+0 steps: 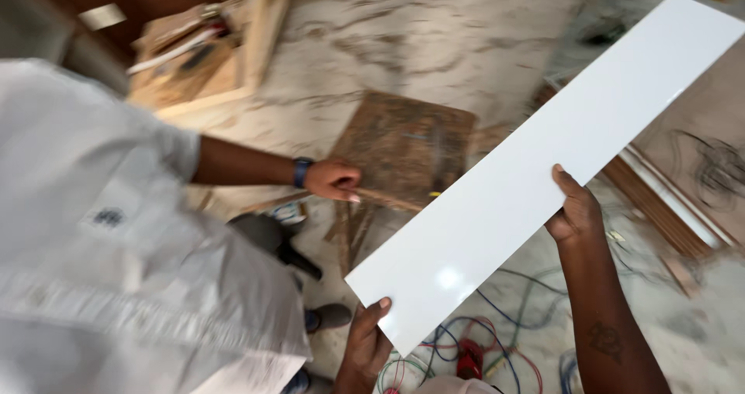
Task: The person uses a utility knife to score and snap a white corrugated panel on a wooden stool. They then carry the panel to a wall and fit it into a slatted ceiling structure, aligning it with existing panels.
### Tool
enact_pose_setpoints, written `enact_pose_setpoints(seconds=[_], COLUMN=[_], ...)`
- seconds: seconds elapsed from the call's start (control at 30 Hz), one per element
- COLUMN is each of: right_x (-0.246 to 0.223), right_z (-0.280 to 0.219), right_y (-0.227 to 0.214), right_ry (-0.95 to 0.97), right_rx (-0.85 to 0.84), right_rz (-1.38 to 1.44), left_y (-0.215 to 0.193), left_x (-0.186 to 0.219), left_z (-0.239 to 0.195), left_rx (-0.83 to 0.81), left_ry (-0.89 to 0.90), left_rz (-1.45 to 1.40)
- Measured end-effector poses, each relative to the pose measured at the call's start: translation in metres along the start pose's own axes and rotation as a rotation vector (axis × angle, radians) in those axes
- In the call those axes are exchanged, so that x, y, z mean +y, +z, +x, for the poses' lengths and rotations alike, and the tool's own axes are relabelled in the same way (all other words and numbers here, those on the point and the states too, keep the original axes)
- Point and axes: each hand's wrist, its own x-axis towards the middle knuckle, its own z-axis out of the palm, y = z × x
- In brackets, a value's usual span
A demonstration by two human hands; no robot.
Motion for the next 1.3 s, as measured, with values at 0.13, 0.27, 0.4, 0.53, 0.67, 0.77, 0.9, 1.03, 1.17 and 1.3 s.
enact_pose_setpoints(seconds=[0.13,0.27,0.4,0.53,0.67,0.77,0.9,1.03,1.17,1.3], right_x=[-0.047,-0.101,-0.109,-0.153,-0.181,-0.193,-0.174,-0.228,-0.27,-0.264], right_z=[-0.061,-0.113,-0.155,-0.186,-0.202,-0.207,-0.223,-0.286,-0.329,-0.334], right_y=[-0.058,-0.111,-0.129,-0.152,-0.167,-0.185,-0.189,-0.205,-0.226,-0.232], right_ry=[-0.2,-0.464,-0.564,-0.839,-0.892,-0.821,-0.92,-0.726,-0.746,-0.845], right_rx=[0.23,0.398,0.49,0.543,0.553,0.609,0.571,0.656,0.761,0.889], right_rz=[-0.146,-0.431,-0.496,-0.705,-0.756,-0.82,-1.18,-1.331,-1.441,-1.685], left_y=[-0.01,-0.015,0.0,0.08,0.201,0.288,0.355,0.35,0.356,0.363], left_x=[-0.045,-0.064,-0.032,-0.039,-0.087,-0.157,-0.309,-0.389,-0.43,-0.502], left_z=[0.008,0.0,0.016,0.04,0.056,0.069,0.04,0.05,0.125,0.107], left_rx=[0.115,0.097,0.011,-0.166,-0.29,-0.334,-0.732,-1.037,-0.541,-0.737], left_ry=[-0.364,-0.576,-0.214,0.462,1.044,1.15,0.732,0.241,0.169,-0.346], left_rz=[0.062,0.523,1.021,1.301,1.221,1.068,0.921,0.711,0.495,0.25])
